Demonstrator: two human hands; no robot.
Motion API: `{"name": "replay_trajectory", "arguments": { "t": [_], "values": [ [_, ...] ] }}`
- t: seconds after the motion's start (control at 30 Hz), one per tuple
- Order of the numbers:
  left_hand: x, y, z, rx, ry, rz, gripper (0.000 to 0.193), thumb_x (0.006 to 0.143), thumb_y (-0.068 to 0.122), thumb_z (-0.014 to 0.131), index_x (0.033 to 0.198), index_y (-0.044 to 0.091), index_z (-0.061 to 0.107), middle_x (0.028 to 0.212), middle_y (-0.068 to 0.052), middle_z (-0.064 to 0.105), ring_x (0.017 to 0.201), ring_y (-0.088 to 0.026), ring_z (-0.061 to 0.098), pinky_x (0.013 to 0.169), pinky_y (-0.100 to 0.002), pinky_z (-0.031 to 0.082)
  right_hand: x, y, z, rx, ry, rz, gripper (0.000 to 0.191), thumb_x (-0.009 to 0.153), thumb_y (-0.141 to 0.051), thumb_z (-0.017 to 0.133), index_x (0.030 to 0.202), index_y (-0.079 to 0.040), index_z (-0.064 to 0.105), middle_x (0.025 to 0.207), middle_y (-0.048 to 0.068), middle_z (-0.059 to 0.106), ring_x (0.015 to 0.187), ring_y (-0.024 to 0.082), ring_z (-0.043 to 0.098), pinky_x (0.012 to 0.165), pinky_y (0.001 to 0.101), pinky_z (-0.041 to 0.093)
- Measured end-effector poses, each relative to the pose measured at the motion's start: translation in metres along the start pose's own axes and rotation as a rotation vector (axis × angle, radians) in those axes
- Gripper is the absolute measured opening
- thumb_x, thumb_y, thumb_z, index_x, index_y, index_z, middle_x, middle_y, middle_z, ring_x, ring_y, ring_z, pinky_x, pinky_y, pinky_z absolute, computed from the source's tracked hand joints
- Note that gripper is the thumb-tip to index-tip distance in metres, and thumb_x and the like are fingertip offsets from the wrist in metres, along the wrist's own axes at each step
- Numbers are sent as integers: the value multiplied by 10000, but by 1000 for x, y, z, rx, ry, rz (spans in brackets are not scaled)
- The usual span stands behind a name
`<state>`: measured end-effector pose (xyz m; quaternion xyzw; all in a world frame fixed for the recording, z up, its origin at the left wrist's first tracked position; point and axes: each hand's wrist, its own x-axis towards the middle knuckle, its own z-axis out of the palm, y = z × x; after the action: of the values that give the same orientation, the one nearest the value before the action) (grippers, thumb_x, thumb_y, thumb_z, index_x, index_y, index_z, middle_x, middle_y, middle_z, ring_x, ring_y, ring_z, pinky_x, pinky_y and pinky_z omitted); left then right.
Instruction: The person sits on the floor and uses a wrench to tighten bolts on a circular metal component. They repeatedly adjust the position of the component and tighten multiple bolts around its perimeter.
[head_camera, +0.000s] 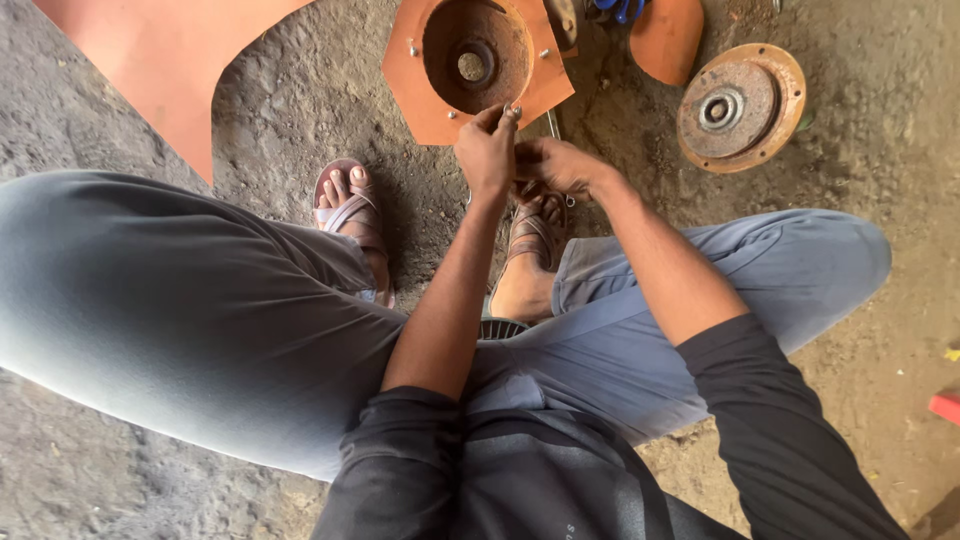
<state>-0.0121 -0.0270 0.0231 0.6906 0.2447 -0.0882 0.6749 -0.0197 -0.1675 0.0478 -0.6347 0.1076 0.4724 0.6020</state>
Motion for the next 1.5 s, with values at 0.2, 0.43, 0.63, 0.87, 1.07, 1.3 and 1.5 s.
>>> {"name": "replay_trajectory", "arguments": {
  "t": [0.2,0.43,0.63,0.87,1.07,1.3,1.5],
  "values": [
    [7,-6,-7,54,-137,-92,282,824,172,771,1067,30,787,846,-95,807,691,-148,772,695,-303,606,-3,11,-9,-100,-1,174,179,981,-140,676,1103,-9,668,951,55,738,789,134,692,685,315,590],
    [6,-12,0,75,-91,-135,245,865,182,761,1071,59,808,824,-100,811,674,-136,747,683,-317,582,2,17,-14,-67,-14,154,190,992,-170,660,1107,-19,668,938,49,731,766,127,687,688,298,588],
    [12,-8,-1,117,-67,-172,254,854,198,779,1092,114,807,885,-81,821,737,-138,760,711,-312,591,4,16,-11,-49,3,170,199,993,-174,672,1101,-8,650,925,57,711,730,153,684,646,304,584],
    [12,-1,0,230,-106,-172,292,865,196,763,1155,164,781,1023,-86,803,836,-169,774,771,-328,590,6,17,-12,-29,11,146,212,965,-158,675,1117,-11,654,958,38,732,800,138,698,661,300,621],
    [18,4,4,267,-123,-119,313,876,107,695,1169,179,779,1098,-86,788,870,-174,786,793,-327,614,4,12,-13,-150,57,152,231,981,-179,679,1158,-30,678,994,35,744,835,116,688,717,271,581],
    [23,1,3,196,-140,-136,270,867,140,744,1131,148,802,1060,-80,810,898,-159,782,815,-319,595,1,9,-11,-66,38,154,231,999,-193,654,1148,-16,645,974,38,707,756,146,698,700,299,588],
    [10,-9,6,58,-77,-152,223,920,171,713,1103,72,794,1001,-89,810,843,-156,768,804,-319,600,8,13,-11,-53,27,103,210,1019,-140,628,1175,-1,648,991,63,703,773,145,702,716,310,595]
  ]
}}
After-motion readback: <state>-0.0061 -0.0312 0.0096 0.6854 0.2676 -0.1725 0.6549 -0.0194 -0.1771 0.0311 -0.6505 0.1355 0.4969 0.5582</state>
